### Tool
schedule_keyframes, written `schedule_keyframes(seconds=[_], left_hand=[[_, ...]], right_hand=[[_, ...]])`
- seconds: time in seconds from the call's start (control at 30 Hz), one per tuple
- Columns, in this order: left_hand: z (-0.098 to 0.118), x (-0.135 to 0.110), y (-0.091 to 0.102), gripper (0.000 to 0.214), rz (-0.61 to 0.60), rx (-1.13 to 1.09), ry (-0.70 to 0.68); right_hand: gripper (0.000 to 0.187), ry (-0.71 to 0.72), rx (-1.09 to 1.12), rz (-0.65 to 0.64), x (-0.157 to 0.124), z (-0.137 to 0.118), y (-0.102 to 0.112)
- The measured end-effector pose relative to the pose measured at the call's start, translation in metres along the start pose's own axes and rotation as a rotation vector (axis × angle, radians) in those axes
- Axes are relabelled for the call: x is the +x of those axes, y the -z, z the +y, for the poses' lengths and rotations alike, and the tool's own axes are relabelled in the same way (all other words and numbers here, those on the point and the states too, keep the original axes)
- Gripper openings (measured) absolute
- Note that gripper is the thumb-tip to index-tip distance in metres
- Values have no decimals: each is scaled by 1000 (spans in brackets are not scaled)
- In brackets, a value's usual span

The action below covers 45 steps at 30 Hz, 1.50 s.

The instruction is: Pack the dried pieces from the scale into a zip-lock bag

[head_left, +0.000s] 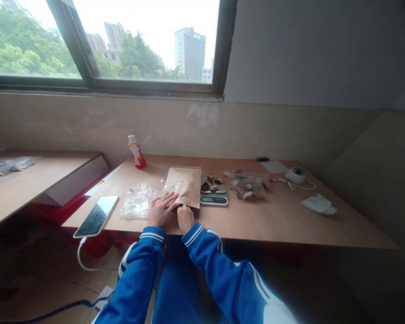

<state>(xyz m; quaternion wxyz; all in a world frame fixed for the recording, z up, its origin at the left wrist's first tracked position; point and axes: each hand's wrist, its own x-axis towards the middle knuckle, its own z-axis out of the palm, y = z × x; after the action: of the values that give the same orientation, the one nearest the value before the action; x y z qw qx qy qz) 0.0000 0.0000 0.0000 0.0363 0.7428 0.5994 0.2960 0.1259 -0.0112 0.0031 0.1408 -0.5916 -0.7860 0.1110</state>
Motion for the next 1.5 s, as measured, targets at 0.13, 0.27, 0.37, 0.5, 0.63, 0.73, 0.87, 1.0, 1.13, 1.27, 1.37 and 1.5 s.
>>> schedule_keyframes(seconds=[0.13, 0.27, 0.37, 0.5, 0.63, 0.73, 0.87, 1.0, 1.13, 1.27, 1.37, 1.5], left_hand=[[-1, 1, -3, 35, 43, 26, -7], [-1, -2, -4, 32, 67, 83, 11], [2, -5, -4, 30, 61, 113, 31], [7, -9, -8, 30, 125, 132, 88], [12, -11, -11, 28, 199, 164, 124], [15, -12, -11, 27, 229, 170, 149], [14, -9, -12, 27, 218, 142, 173], [6, -5, -14, 27, 212, 65, 222], [0, -4, -16, 29, 223, 0, 223], [2, -4, -16, 30, 206, 5, 230], [5, -3, -17, 31, 186, 45, 231], [6, -3, -20, 31, 159, 105, 236]], right_hand=[[33, 14, 67, 21, 0, 1, 0], [34, 123, 160, 22, 2, 2, 1], [35, 164, 181, -11, 5, 2, 5], [38, 204, 205, -29, 10, 3, 5], [43, 329, 256, 20, 16, 8, -1], [44, 365, 273, 20, 19, 13, -6], [38, 388, 231, 53, 17, 17, -8], [35, 397, 154, 82, 2, 23, -2], [46, 377, 345, 122, -18, 45, 6], [43, 228, 592, 232, -27, 87, 15], [40, 101, 633, 328, -25, 119, 23], [40, 44, 648, 442, -13, 151, 40]])
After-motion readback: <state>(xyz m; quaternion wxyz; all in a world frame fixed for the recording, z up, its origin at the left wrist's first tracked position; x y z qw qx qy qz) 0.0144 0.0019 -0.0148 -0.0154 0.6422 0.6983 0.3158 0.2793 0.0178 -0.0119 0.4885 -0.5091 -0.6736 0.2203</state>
